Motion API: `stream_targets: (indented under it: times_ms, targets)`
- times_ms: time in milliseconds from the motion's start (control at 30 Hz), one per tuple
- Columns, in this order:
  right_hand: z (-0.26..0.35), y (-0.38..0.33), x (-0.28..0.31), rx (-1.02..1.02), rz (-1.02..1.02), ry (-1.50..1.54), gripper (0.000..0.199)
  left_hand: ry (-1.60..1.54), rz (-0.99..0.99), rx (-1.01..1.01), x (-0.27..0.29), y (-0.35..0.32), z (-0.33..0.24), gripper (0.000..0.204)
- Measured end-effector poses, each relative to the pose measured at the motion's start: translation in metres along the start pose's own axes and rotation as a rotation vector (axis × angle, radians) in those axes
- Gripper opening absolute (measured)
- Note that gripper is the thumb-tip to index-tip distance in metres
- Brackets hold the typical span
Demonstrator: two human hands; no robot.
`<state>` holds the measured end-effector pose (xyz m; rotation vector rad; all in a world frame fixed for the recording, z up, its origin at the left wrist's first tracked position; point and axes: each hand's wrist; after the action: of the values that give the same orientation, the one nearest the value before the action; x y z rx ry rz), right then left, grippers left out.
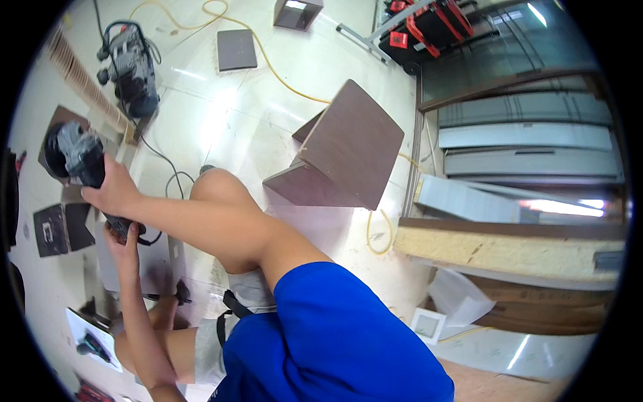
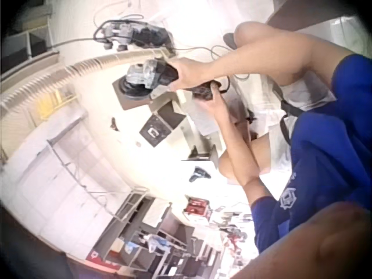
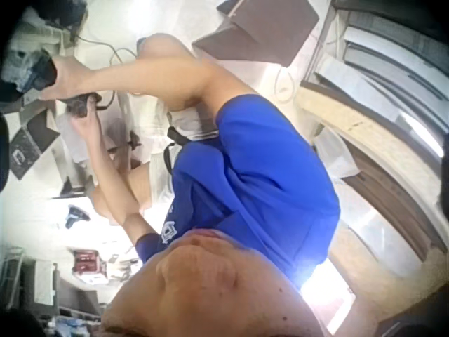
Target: The person sits on the floor and uses an angle grinder to sand the edges of several rectangular wooden panels. They handle each panel one at a time, rotating them to smooth different sides.
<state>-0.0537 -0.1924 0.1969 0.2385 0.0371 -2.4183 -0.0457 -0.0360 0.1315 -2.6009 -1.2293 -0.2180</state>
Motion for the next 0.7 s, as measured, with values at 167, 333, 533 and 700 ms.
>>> stream_targets:
  times_ms: [167,333,533,700]
  targets:
    - [-0.015,-0.032,0.013,0.102,0.052,-0.071,0.073,0.548,-0.007,-0.346,-0.009,0.005,-0.062,0.082]
    - [0.029,-0.088,0.054,0.135,0.299,0.129,0.065,0.291,-0.086,-0.364,-0.014,-0.011,-0.060,0.048]
    - [0.080,-0.156,0.107,0.368,0.387,0.063,0.067,-0.203,-0.015,-0.221,-0.035,-0.058,-0.092,0.041]
    - [0.111,-0.189,0.105,0.432,0.382,0.203,0.076,0.018,-0.029,-0.442,-0.025,-0.105,-0.162,0.037]
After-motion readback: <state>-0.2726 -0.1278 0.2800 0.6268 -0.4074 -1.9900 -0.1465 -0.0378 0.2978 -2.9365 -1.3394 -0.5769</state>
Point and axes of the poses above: each hand's wrist, its own y-axis towards the middle knuckle, its own x-axis out of the back of the hand, z = x × y, and after that the axes turned 4 degrees about y, right-handed
